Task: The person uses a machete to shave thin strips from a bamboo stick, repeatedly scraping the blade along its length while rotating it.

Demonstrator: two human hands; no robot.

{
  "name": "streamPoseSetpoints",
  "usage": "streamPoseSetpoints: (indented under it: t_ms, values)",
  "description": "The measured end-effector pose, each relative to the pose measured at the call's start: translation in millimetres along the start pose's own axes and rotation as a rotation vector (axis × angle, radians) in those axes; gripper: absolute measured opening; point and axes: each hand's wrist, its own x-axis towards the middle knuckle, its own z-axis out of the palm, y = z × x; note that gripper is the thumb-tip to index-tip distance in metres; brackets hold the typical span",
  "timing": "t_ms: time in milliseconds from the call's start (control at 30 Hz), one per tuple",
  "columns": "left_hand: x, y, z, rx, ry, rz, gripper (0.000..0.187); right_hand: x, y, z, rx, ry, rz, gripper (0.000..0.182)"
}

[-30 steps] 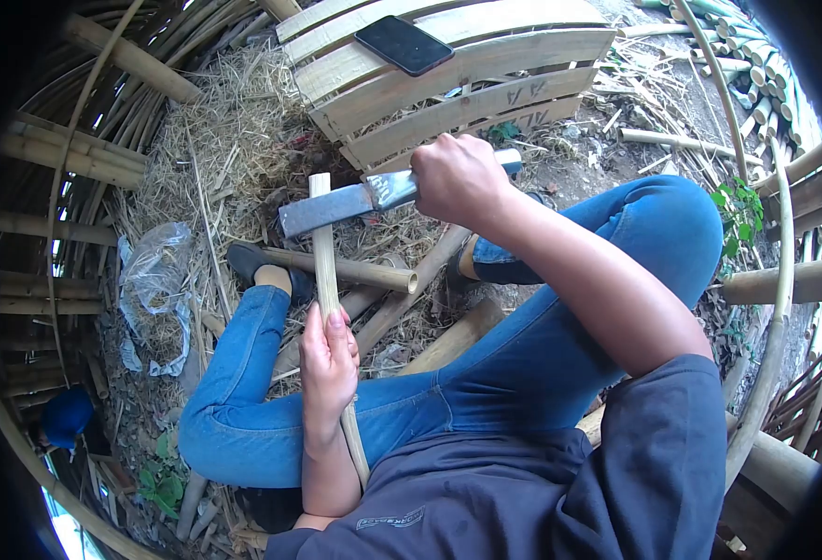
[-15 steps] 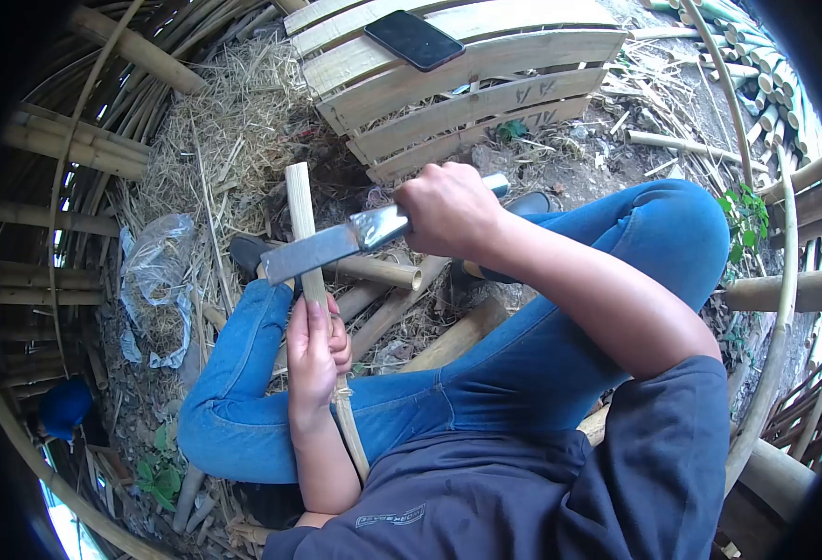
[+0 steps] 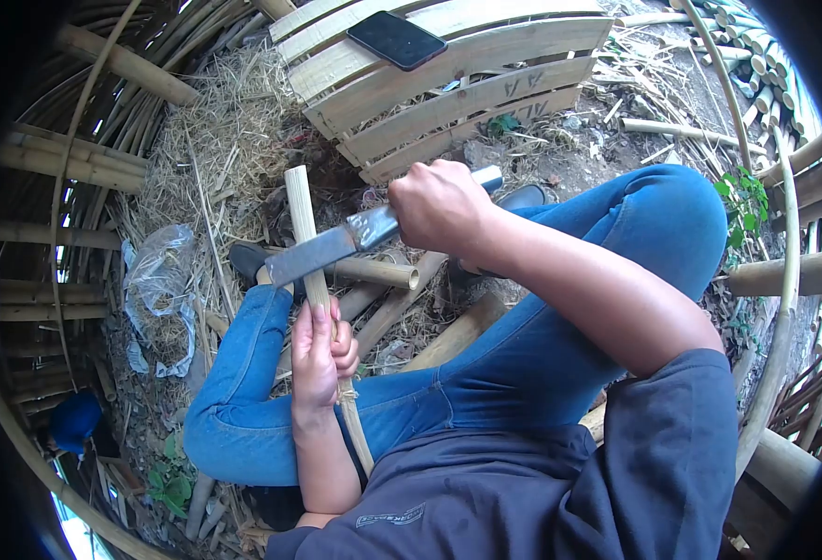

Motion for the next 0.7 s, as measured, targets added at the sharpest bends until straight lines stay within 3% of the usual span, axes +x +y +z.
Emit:
streamPoseSetpoints:
  t_ms: [333, 567, 700]
  values:
    - [-3, 2, 3, -0.004, -0.051, -0.028, 0.030, 16, 23, -19, -0.028, 0.077, 0.160, 0.013]
    - [-5, 11, -8, -0.122, -0.087, -0.052, 0.035, 12, 13, -11, 0.125, 0.076, 0.057, 0.013]
    - [-5, 15, -11, -0.245, -0.118, -0.091, 0.035, 3, -13, -20, 0.079, -0.075, -0.006, 0.014]
